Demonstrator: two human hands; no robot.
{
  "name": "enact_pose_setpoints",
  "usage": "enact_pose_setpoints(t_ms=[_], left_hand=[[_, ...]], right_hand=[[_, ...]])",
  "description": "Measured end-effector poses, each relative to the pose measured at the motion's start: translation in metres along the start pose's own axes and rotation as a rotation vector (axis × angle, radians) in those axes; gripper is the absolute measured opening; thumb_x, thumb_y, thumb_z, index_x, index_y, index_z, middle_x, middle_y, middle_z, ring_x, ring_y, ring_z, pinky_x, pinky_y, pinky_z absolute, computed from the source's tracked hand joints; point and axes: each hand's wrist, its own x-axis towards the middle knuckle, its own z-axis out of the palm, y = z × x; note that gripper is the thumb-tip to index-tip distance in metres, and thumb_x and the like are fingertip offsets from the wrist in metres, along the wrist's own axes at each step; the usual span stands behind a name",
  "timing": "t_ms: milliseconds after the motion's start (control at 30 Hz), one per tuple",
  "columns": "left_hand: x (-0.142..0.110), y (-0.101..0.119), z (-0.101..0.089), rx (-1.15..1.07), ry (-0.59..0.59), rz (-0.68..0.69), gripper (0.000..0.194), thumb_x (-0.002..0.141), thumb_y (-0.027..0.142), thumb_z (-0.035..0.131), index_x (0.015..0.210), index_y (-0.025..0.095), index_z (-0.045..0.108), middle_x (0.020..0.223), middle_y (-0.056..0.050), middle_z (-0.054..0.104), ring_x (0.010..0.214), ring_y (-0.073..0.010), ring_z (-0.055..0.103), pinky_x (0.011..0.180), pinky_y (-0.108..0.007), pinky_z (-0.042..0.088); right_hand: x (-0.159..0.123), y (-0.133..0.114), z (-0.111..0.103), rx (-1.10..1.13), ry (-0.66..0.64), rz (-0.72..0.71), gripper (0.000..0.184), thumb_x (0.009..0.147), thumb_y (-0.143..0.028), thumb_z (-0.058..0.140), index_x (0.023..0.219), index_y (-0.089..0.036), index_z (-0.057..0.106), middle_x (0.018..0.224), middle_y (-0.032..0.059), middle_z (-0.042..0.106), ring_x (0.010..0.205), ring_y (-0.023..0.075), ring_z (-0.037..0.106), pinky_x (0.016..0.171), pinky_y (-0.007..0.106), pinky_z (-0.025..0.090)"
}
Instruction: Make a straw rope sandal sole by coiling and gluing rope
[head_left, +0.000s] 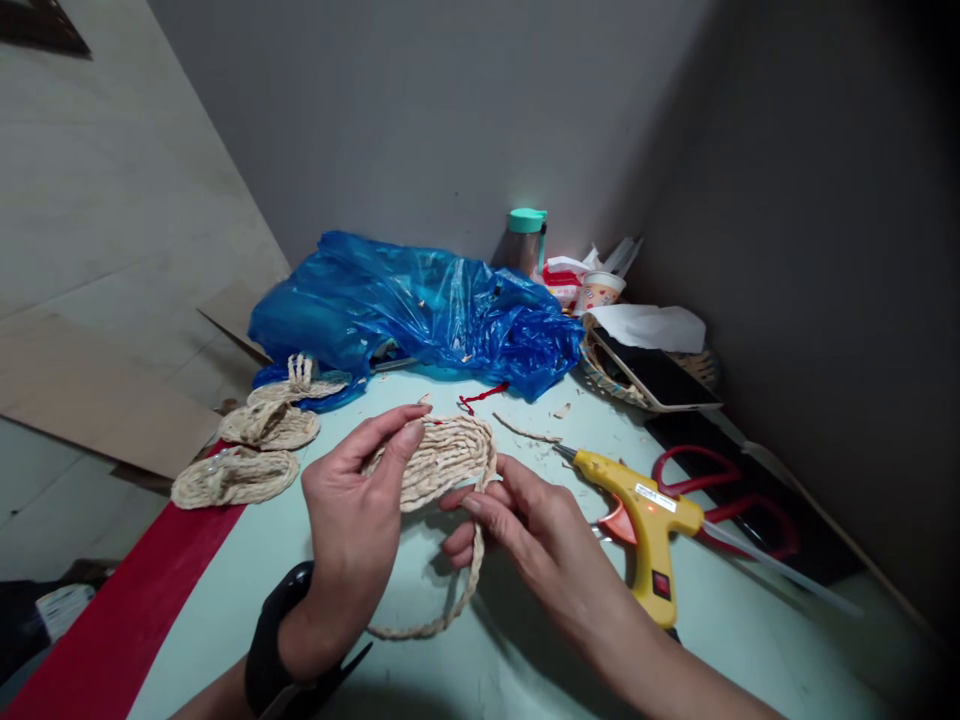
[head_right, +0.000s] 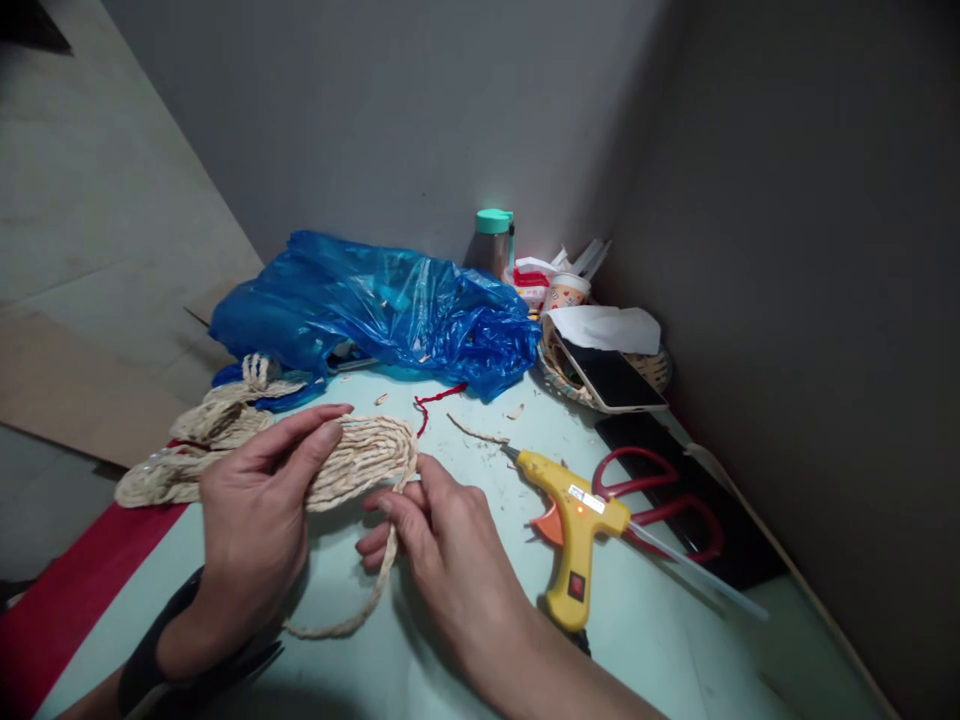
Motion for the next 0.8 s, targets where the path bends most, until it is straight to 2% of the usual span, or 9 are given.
enact_pose_setpoints(t_ms=[200,367,667,800], left_hand=[[-0.005,-0.004,0.003,-0.048,-0.012,-0.036,0.013,0.084,0.031,0.07,0.093,0.028,0.079,0.097,0.003,0.079,0.095,-0.018,0.069,0.084,-0.024,0.051],[-0.006,-0.009,0.007,-0.139,-0.01,-0.065,0.016,0.082,0.033,0.072,0.095,0.026,0.079,0.098,0.001,0.079,0.092,-0.0202,0.07,0.081,-0.029,0.053],[-0.008,-0.012,0.01,-0.294,-0.031,-0.178,0.028,0.081,0.037,0.073,0.103,0.02,0.076,0.103,-0.005,0.077,0.094,-0.0244,0.07,0.081,-0.032,0.055],[-0.01,-0.013,0.011,-0.345,-0.05,-0.2,0.029,0.082,0.037,0.072,0.107,0.022,0.075,0.102,-0.003,0.077,0.091,-0.0218,0.07,0.08,-0.03,0.055]], right_hand=[[0.003,0.0,-0.003,0.073,0.009,0.001,0.014,0.099,-0.03,0.051,0.101,-0.017,0.057,0.087,0.0041,0.07,0.081,0.0181,0.069,0.073,0.027,0.054],[0.005,-0.005,-0.007,0.121,-0.044,-0.008,0.021,0.1,-0.03,0.049,0.093,-0.015,0.062,0.085,0.0033,0.069,0.071,0.0133,0.059,0.071,0.023,0.049],[0.002,-0.007,-0.009,0.247,-0.075,0.009,0.024,0.099,-0.033,0.05,0.097,-0.016,0.065,0.089,0.0033,0.07,0.069,0.0123,0.063,0.073,0.025,0.05],[0.002,-0.005,-0.01,0.275,-0.043,0.039,0.033,0.096,-0.042,0.054,0.084,-0.015,0.07,0.085,0.0036,0.068,0.075,0.0142,0.064,0.077,0.025,0.048]])
